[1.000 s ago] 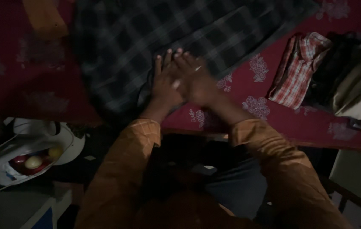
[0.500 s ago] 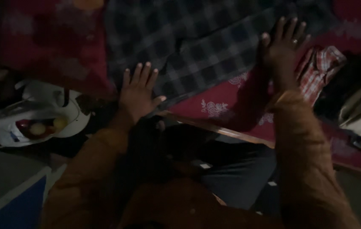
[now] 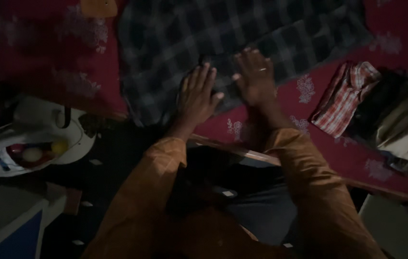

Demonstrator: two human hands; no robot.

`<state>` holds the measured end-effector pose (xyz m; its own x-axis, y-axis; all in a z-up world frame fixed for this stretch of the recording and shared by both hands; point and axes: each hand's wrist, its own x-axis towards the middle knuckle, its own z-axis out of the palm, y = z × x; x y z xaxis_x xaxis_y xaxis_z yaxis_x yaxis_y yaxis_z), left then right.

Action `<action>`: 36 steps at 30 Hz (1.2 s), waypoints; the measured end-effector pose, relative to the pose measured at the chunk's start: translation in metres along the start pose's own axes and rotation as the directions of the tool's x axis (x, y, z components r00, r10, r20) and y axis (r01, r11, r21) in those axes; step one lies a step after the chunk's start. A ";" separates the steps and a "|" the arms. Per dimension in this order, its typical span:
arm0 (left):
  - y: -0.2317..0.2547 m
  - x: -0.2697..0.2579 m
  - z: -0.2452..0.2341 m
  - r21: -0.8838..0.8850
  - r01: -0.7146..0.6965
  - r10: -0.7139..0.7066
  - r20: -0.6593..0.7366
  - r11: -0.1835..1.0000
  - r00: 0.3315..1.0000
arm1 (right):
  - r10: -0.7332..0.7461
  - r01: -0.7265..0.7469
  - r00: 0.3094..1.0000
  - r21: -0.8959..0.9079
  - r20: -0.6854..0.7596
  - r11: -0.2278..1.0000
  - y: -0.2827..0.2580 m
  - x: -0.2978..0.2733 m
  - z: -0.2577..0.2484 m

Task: The person folds a plaid shirt and a striped garment by hand on a bed.

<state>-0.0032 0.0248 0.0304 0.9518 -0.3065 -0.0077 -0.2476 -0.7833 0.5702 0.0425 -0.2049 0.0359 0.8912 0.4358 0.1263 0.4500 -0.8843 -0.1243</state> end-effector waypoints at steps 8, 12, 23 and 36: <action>0.000 -0.009 0.000 -0.084 0.276 -0.288 -0.321 0.958 0.902 | -0.091 0.148 0.969 0.245 -0.230 0.958 0.006 0.054 -0.005; -0.003 -0.019 0.001 -0.069 0.302 -0.308 -0.318 0.951 0.897 | -0.184 0.187 0.981 0.058 -0.057 0.981 -0.034 0.096 0.017; -0.022 -0.029 0.001 -0.197 0.182 -0.250 -0.407 0.963 0.879 | -0.127 0.037 0.973 0.413 0.193 0.910 0.003 0.120 0.053; -0.002 -0.021 -0.031 -0.021 0.326 -0.314 -0.336 0.945 0.888 | -0.116 0.192 0.929 0.190 -0.351 0.963 -0.043 0.071 0.001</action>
<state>-0.0168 0.0497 0.0546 0.9837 0.1557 0.0901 0.0805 -0.8287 0.5539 0.0868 -0.1359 0.0496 0.7558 0.4486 0.4770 0.6151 -0.7363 -0.2821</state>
